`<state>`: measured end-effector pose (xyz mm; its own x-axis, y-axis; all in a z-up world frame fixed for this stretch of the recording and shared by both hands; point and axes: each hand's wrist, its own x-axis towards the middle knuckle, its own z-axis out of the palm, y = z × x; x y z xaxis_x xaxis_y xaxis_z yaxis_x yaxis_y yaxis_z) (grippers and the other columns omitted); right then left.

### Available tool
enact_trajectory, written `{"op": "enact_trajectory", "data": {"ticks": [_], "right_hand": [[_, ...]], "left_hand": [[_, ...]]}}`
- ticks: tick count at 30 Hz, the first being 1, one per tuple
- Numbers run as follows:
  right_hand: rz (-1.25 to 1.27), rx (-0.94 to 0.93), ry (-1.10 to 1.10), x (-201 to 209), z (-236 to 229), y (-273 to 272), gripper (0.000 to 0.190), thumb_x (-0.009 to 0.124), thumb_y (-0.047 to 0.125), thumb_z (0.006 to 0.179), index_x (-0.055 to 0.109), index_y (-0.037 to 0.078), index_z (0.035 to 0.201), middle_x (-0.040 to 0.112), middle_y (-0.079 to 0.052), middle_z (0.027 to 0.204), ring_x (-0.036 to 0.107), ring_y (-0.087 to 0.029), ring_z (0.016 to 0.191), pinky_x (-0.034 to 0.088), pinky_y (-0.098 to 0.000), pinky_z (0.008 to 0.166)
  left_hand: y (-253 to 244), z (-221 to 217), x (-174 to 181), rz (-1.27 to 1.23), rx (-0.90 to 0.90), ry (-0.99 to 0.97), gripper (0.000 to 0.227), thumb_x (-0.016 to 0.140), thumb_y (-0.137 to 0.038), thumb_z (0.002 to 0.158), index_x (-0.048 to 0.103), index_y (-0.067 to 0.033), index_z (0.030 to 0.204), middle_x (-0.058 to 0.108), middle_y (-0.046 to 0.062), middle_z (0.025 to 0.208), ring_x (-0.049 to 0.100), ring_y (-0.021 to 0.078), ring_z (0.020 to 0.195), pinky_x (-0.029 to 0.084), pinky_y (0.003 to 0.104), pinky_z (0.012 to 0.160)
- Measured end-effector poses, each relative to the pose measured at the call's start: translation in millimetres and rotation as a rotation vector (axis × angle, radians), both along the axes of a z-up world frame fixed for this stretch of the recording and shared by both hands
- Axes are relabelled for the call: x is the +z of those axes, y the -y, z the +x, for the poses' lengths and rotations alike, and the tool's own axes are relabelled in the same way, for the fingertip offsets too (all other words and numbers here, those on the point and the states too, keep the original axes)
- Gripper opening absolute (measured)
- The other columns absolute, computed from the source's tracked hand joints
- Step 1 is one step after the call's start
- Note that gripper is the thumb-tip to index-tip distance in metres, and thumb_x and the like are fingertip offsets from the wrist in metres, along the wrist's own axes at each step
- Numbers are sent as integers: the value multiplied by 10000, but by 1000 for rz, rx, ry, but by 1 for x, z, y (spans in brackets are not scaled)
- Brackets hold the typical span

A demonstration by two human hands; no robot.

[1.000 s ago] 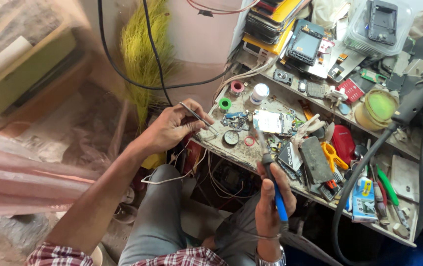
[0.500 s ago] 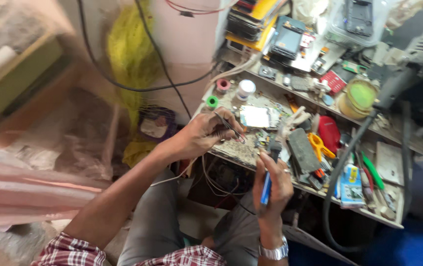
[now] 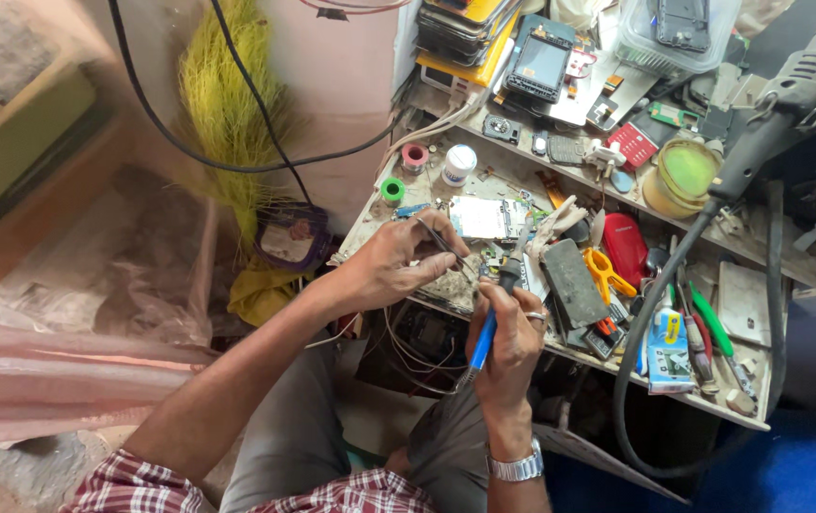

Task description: The person sits on the floor and uses a soldering iron to work on a small electronic circuit board. They then use a utility knife to strip the insulation from a small wire. The workspace is cluttered with various tools and electronic components.

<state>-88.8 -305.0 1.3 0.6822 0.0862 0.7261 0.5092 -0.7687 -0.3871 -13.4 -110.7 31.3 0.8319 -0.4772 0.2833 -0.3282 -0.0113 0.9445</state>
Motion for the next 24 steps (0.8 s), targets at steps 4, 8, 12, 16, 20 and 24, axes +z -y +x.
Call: {"op": "enact_trajectory", "data": {"ticks": [4, 8, 12, 16, 20, 24], "right_hand": [[9, -1, 78, -1, 0, -1, 268, 682, -48, 968, 575, 48, 1194, 757, -156, 1024, 742, -275, 887, 475, -424, 1006], [39, -6, 105, -1, -3, -1, 248, 658, -50, 985, 569, 42, 1197, 763, -170, 1081, 732, -305, 944, 489, -407, 1001], [48, -17, 128, 0, -12, 2, 235, 638, -53, 991, 550, 28, 1194, 751, -176, 1079, 744, -272, 976, 485, -449, 1040], [82, -70, 153, 2, -22, 5, 219, 642, -64, 988, 568, 44, 1164, 755, -180, 1086, 707, -273, 1000, 514, -403, 982], [95, -112, 131, 10, -41, 11, 222, 660, -57, 989, 577, 44, 1168, 749, -179, 1115, 687, -292, 1043, 527, -386, 973], [95, -105, 131, 17, -48, 10, 237, 677, -56, 979, 580, 38, 1174, 748, -169, 1115, 669, -306, 1045, 533, -388, 975]], "left_hand": [[-4, -1, 8, -1, 62, 11, 167, 643, -157, 1012, 592, -50, 1131, 690, 35, 1044, 692, 100, 983, 572, 276, 851], [-18, -7, 22, 139, 216, -139, 181, 642, -203, 1010, 639, -70, 1133, 716, 60, 979, 637, 161, 826, 535, 313, 704], [-43, -11, 36, 111, 297, 125, 262, 609, -206, 1044, 522, -28, 1216, 710, 100, 1026, 703, 199, 951, 582, 329, 838], [-63, -12, 44, 480, 422, 415, 326, 603, -236, 1022, 590, 13, 1232, 701, 184, 1059, 684, 329, 944, 536, 436, 818], [-53, -5, 24, 834, 402, 358, 269, 555, -248, 1026, 654, -40, 1163, 695, 154, 1034, 682, 335, 933, 548, 452, 835], [-42, 1, 0, 910, 444, 464, 238, 618, -210, 947, 669, -27, 1091, 690, 141, 1055, 673, 328, 991, 551, 446, 849]]}}
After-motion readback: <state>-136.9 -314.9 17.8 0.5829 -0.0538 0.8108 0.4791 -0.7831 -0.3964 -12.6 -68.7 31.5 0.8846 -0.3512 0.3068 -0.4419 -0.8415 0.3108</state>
